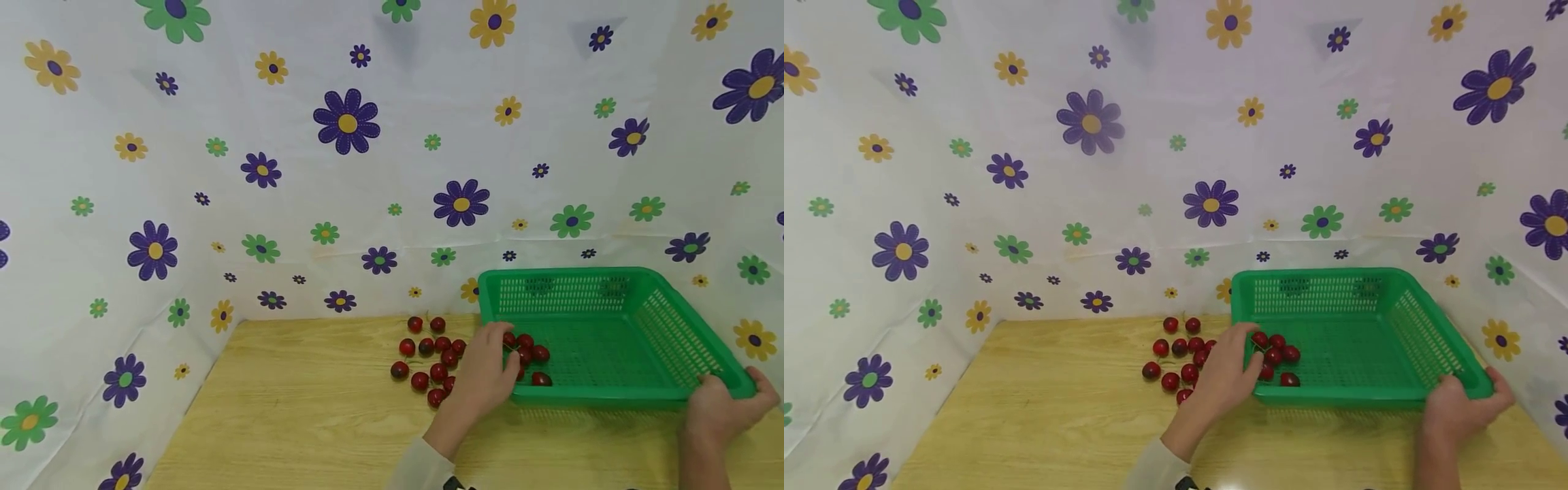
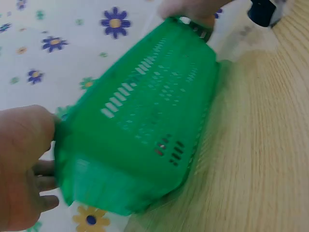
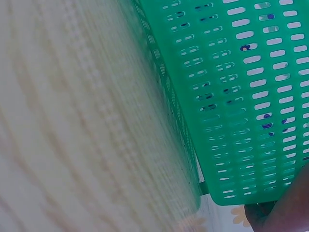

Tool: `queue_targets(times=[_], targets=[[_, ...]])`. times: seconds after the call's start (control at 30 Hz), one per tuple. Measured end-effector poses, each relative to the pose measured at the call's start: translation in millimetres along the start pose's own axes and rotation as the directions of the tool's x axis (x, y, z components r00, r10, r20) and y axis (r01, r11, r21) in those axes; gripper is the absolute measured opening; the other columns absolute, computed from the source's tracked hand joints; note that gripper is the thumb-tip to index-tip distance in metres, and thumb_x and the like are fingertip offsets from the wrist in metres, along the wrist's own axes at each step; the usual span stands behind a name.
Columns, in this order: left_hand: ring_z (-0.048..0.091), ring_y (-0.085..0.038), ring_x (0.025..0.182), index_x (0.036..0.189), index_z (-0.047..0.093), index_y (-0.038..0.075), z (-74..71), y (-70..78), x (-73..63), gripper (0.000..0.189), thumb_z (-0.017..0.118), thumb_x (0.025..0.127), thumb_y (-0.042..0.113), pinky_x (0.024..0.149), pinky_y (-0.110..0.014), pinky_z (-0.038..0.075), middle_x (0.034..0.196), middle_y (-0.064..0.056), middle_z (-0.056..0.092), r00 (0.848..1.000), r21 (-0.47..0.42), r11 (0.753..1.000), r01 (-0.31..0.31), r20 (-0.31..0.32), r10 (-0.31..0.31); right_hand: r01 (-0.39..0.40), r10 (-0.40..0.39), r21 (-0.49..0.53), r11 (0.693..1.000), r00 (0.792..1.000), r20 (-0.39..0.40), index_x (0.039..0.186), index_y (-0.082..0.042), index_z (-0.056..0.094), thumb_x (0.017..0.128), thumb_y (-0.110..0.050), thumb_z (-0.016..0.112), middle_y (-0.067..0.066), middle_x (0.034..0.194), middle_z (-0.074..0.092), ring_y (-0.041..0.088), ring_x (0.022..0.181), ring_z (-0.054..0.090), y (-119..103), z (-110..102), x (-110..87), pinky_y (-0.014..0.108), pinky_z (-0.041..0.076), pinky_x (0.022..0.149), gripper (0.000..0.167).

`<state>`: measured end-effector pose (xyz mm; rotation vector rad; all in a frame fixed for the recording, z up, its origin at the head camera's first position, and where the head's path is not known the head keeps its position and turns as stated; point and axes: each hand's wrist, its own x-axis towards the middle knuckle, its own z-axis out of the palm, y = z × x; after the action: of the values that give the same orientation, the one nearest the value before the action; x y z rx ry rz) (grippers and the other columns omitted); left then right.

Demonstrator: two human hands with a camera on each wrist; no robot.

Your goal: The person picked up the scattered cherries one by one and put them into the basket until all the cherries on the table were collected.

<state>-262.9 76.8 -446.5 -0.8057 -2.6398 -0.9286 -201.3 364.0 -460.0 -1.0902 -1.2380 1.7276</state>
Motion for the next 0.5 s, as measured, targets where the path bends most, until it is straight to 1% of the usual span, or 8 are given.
queue_targets(times=[0.07, 0.17, 0.23, 0.33, 0.37, 0.4, 0.5], targets=[[0.050, -0.022, 0.130, 0.145, 0.040, 0.011, -7.2, -5.0, -9.5, 0.046, 0.049, 0.103, 0.025, 0.107, -0.037, 0.043, 0.143, -0.007, 0.050, 0.999, -0.091, 0.995, 0.030, 0.032, -0.027, 0.008, -0.008, -0.024, 1.000, 1.000, -0.015, 0.147, -0.031, 0.029, 0.095, 0.003, 0.040, -0.007, 0.155, 0.019, 0.004, 0.125, 0.030, 1.5, -1.3, 0.8, 0.015, 0.030, 0.100, 0.064], [0.047, -0.024, 0.134, 0.149, 0.035, 0.011, -21.0, -14.9, -22.4, 0.050, 0.049, 0.103, 0.025, 0.107, -0.042, 0.043, 0.148, -0.009, 0.045, 0.995, -0.206, 0.973, 0.101, 0.047, -0.093, 0.018, -0.020, -0.065, 0.998, 0.999, -0.034, 0.149, -0.031, 0.029, 0.095, 0.002, 0.038, -0.006, 0.160, 0.014, 0.004, 0.127, 0.029, 1.7, -3.1, 1.8, 0.017, 0.031, 0.098, 0.063], [0.045, -0.026, 0.135, 0.149, 0.035, 0.010, -33.3, -23.5, -27.1, 0.050, 0.050, 0.103, 0.023, 0.108, -0.045, 0.041, 0.148, -0.010, 0.044, 0.992, -0.250, 0.960, 0.128, 0.028, -0.125, 0.028, -0.031, -0.086, 0.996, 0.999, -0.030, 0.150, -0.031, 0.028, 0.096, 0.000, 0.037, -0.005, 0.161, 0.010, 0.005, 0.130, 0.026, 0.8, -3.9, 2.0, 0.019, 0.030, 0.098, 0.063], [0.042, -0.029, 0.137, 0.148, 0.037, 0.007, -55.5, -37.7, -29.6, 0.049, 0.050, 0.102, 0.020, 0.110, -0.048, 0.039, 0.148, -0.012, 0.044, 0.985, -0.275, 0.949, 0.157, -0.028, -0.171, 0.032, -0.032, -0.086, 0.996, 0.999, 0.004, 0.150, -0.032, 0.026, 0.097, 0.000, 0.038, -0.005, 0.162, 0.006, 0.006, 0.132, 0.021, -1.4, -3.5, 1.5, 0.019, 0.026, 0.102, 0.063], [0.041, -0.029, 0.138, 0.148, 0.037, 0.007, -63.2, -42.3, -30.2, 0.049, 0.050, 0.102, 0.019, 0.110, -0.048, 0.038, 0.148, -0.012, 0.044, 0.979, -0.282, 0.943, 0.176, -0.045, -0.196, 0.032, -0.031, -0.086, 0.996, 0.999, 0.014, 0.150, -0.032, 0.026, 0.097, -0.001, 0.038, -0.005, 0.162, 0.005, 0.006, 0.133, 0.021, -1.7, -3.1, 0.8, 0.018, 0.026, 0.103, 0.063], [0.042, -0.030, 0.138, 0.148, 0.037, 0.007, -70.8, -46.3, -31.1, 0.049, 0.051, 0.102, 0.017, 0.110, -0.049, 0.038, 0.147, -0.013, 0.045, 0.973, -0.294, 0.936, 0.193, -0.067, -0.222, 0.028, -0.026, -0.087, 0.996, 0.999, 0.021, 0.150, -0.032, 0.025, 0.097, -0.001, 0.039, -0.006, 0.161, 0.005, 0.005, 0.134, 0.019, -1.7, -2.5, 0.2, 0.017, 0.023, 0.105, 0.063], [0.041, -0.031, 0.138, 0.148, 0.037, 0.007, -89.6, -56.6, -34.7, 0.049, 0.052, 0.101, 0.015, 0.111, -0.051, 0.036, 0.147, -0.013, 0.045, 0.943, -0.335, 0.907, 0.254, -0.121, -0.309, 0.025, -0.023, -0.076, 0.997, 0.999, 0.028, 0.149, -0.032, 0.025, 0.097, 0.000, 0.039, -0.005, 0.160, 0.007, 0.005, 0.131, 0.023, -1.2, -0.6, -0.9, 0.017, 0.025, 0.104, 0.063]])
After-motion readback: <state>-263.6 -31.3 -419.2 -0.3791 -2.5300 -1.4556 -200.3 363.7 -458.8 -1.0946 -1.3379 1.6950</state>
